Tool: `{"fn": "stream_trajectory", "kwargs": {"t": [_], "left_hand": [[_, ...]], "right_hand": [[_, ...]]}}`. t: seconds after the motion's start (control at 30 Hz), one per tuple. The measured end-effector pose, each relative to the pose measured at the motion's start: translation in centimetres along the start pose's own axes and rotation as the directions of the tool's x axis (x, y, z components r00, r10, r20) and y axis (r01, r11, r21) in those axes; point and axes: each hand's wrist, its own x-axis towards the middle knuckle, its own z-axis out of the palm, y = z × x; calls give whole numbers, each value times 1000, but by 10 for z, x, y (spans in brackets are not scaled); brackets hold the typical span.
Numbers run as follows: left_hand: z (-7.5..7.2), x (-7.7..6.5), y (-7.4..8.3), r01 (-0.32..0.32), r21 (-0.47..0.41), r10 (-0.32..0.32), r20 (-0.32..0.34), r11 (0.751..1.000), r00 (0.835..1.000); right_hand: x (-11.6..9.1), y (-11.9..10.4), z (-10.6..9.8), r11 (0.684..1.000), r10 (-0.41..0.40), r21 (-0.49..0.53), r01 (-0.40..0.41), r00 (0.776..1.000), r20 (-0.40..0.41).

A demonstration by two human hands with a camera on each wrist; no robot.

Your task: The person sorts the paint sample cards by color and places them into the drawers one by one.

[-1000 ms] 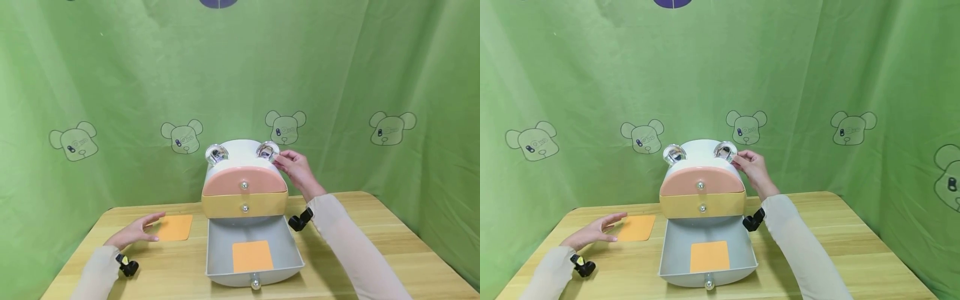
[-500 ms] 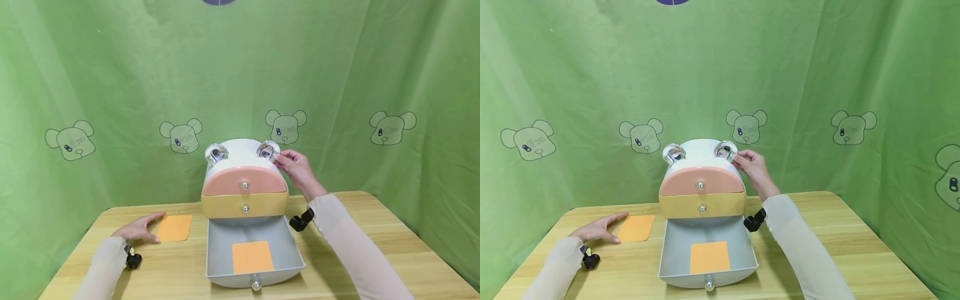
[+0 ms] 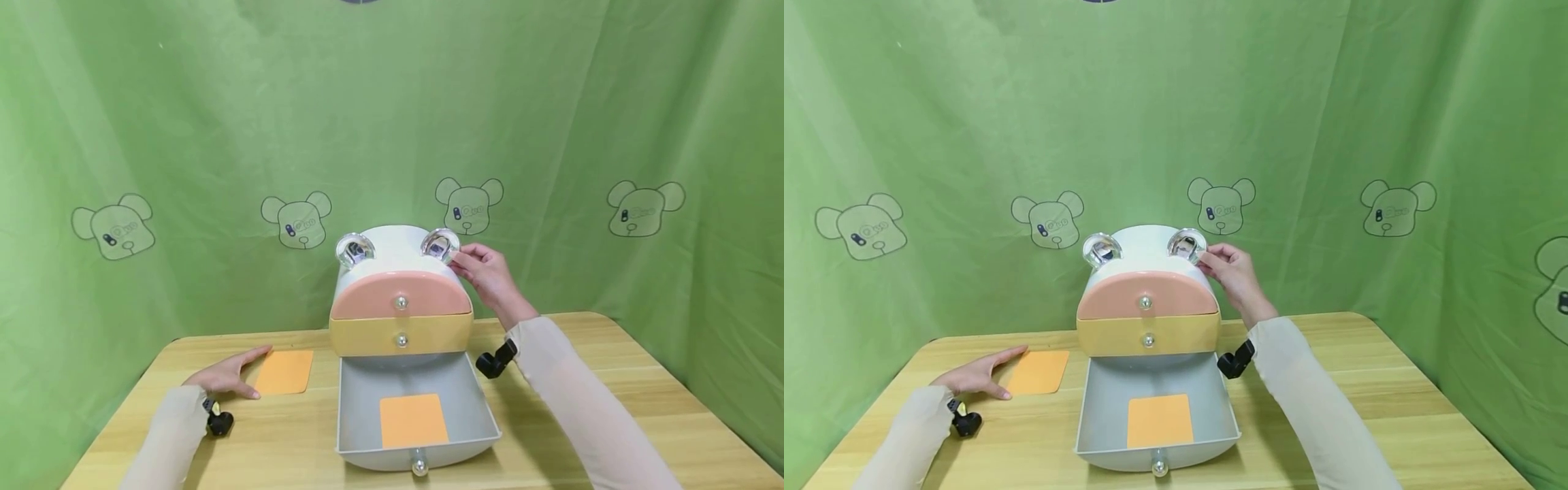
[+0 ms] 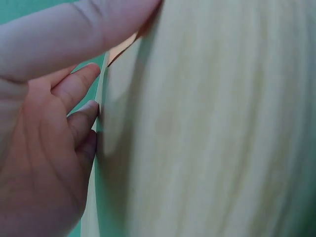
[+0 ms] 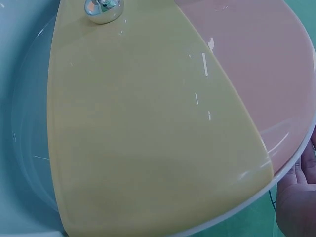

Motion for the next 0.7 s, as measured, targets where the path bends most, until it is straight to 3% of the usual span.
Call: {"fn": "stream_trajectory", "kwargs": {"t": [0.27,0.7], "left_hand": [[0,3,2,15,-28,-15,17,999,1000],[6,2,-4,-19,-49,16,-52,999,998]], "right_hand": [[1,0,0,1000,12,14,-12,1000,-8],[0,1,1,1000,25,11,-25,1000,-19]]}}
